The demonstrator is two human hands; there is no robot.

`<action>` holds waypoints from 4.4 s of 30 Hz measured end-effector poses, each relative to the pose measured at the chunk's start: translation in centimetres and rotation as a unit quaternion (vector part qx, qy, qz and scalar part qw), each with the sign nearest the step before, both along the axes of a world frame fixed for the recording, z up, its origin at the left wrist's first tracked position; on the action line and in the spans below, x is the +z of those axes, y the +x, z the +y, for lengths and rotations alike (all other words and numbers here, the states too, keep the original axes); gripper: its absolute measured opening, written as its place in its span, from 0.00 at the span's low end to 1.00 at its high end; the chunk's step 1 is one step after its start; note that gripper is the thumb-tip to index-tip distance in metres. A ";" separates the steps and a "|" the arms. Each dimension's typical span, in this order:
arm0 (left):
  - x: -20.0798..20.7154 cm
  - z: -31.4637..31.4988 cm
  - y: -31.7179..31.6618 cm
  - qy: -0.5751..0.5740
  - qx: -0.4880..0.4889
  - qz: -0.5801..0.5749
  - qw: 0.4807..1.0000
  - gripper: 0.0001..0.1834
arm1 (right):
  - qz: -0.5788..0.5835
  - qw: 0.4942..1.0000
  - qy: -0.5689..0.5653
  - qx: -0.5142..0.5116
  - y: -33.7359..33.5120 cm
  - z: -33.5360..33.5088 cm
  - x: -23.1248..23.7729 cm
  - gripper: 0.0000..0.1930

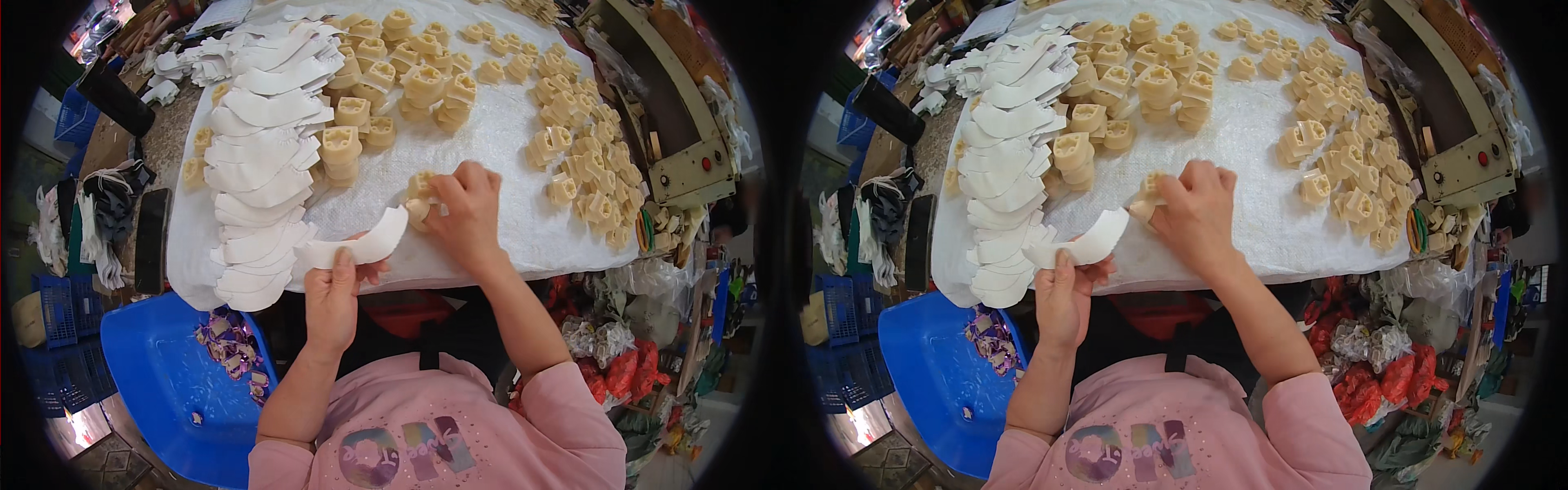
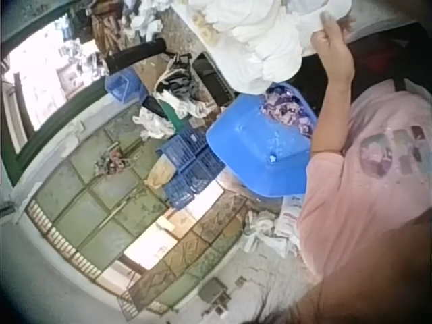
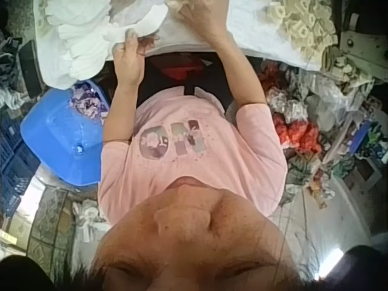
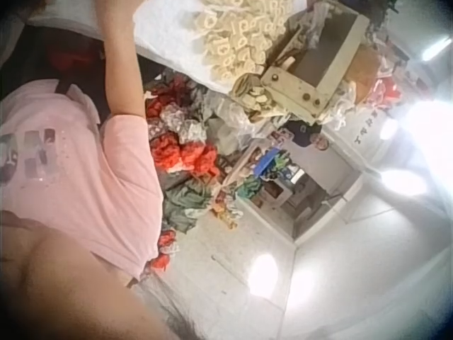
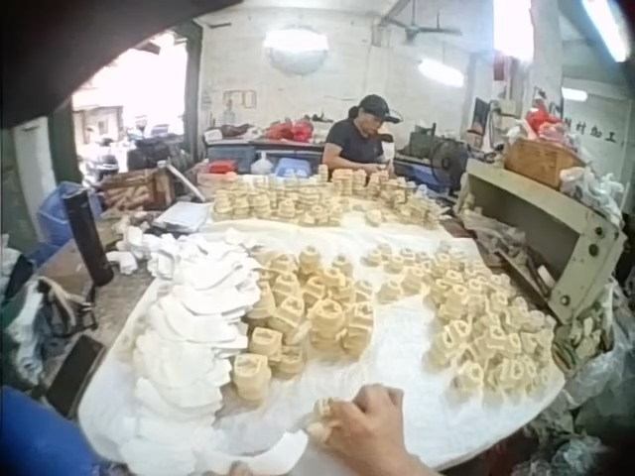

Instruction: Manually assembling or fitting white material components into small beige shoe parts.

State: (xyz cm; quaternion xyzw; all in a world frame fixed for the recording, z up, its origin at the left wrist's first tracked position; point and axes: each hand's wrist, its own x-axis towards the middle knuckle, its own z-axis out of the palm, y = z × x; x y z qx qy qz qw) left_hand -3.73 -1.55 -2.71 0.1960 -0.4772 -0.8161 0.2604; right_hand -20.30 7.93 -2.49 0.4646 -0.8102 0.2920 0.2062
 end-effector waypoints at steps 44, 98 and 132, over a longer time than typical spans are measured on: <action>3.1 1.3 3.1 0.025 -0.023 0.006 0.999 0.22 | -0.156 0.899 -0.270 0.308 7.9 0.7 0.8 0.27; 1.8 0.2 2.3 -0.496 0.038 0.015 0.867 0.05 | -0.259 0.905 0.011 0.336 6.7 2.8 2.5 0.17; 1.6 0.5 2.3 -0.661 0.080 0.027 0.745 0.11 | -0.694 0.654 -0.249 0.169 10.7 4.2 1.7 0.12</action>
